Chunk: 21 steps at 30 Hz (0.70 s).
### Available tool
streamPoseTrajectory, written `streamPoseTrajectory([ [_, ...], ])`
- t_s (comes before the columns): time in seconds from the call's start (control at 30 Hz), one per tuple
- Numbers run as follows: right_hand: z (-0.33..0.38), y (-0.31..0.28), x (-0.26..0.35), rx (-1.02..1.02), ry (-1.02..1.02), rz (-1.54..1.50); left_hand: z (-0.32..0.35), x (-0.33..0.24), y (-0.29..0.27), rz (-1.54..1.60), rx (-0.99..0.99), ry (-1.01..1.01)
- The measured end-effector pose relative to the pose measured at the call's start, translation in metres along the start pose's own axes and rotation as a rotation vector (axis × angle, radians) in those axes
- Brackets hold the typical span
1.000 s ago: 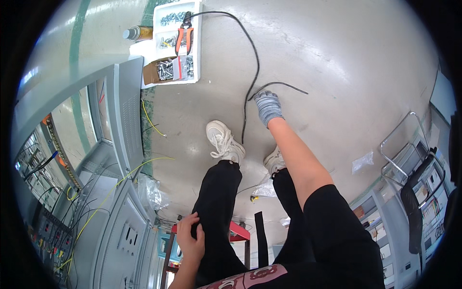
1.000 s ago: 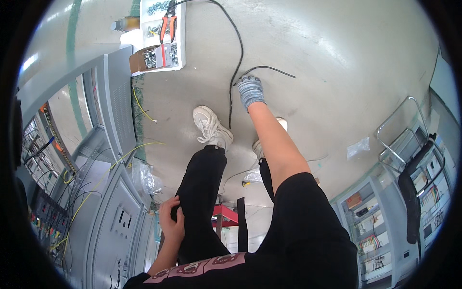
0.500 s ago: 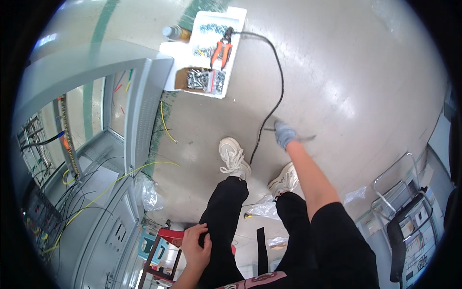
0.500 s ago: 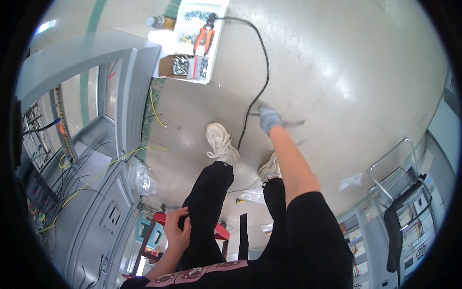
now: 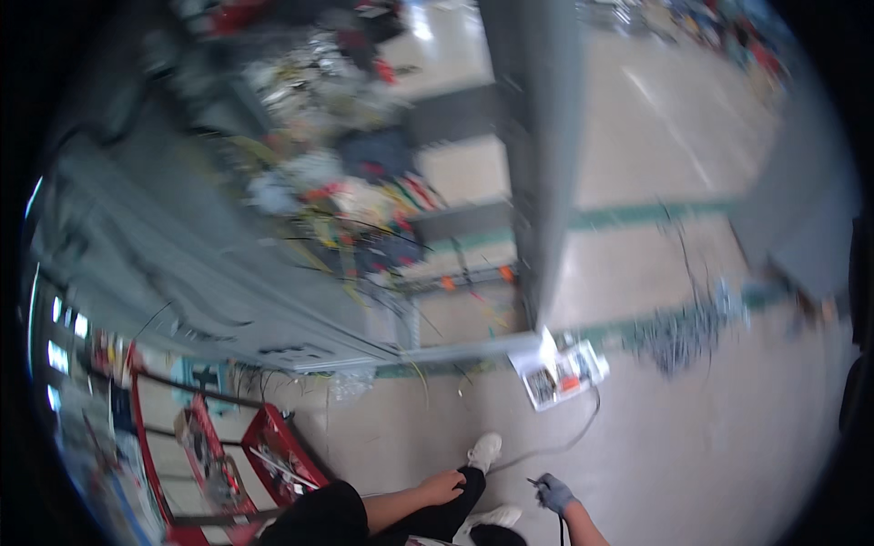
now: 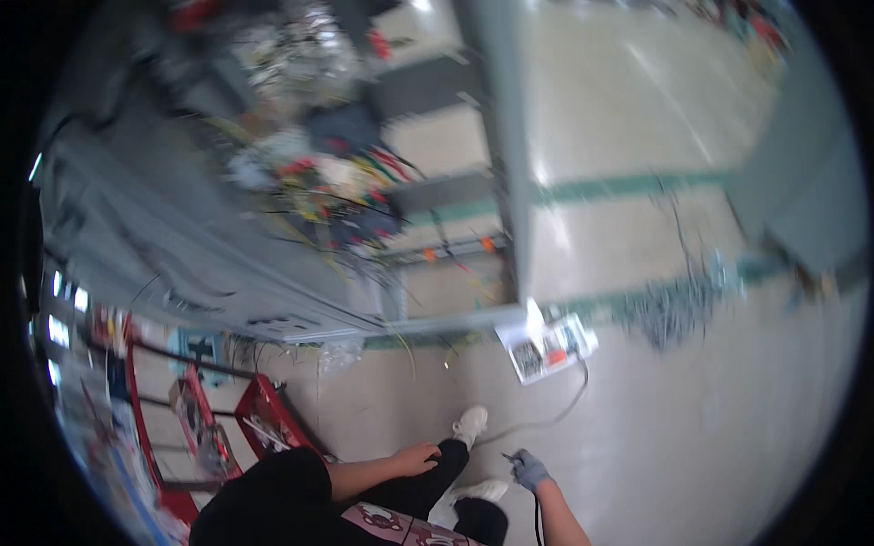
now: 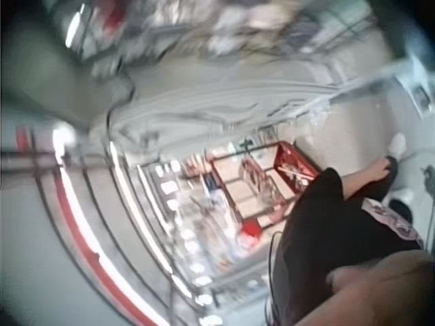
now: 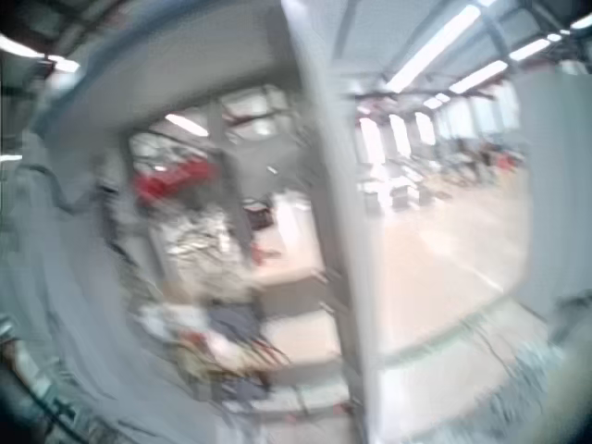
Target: The person organizes and routes multiple colored wires inside an open electrical cabinet. They separate, align, and bundle the wires by hand, then secure them to the cabinet interior using cable ties.
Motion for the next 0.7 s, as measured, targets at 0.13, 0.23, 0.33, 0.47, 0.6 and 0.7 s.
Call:
streamPoseTrajectory([
  [0.13,0.071,-0.085,0.131,-0.198,-0.078,0.151,0.035,-0.035,-0.137,0.130,-0.399,0.118],
  [0.23,0.116,-0.120,0.230,-0.431,-0.394,0.236,0.113,-0.086,-0.288,0.359,-0.689,0.229],
  [0.33,0.143,-0.121,0.342,-0.521,-0.572,0.105,0.160,-0.109,-0.406,0.304,-0.933,0.288],
  [0.47,0.127,-0.090,0.420,-0.422,-0.784,0.010,0.197,-0.107,-0.514,0.520,-1.105,0.436],
  [0.6,0.107,-0.065,0.474,-0.344,-0.645,0.280,0.214,-0.077,-0.573,0.685,-1.289,0.553],
  [0.7,0.102,-0.062,0.533,-0.306,-0.608,0.296,0.220,-0.048,-0.590,0.725,-1.378,0.477],
])
Point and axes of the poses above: each hand's wrist, its own z-axis away from the middle knuckle, its own y-axis out of the palm, x = y × z, the point moved 10 cm from there along -z, towards the middle knuckle, and after that the axes turned 8 degrees about x, right-handed, at the moved point
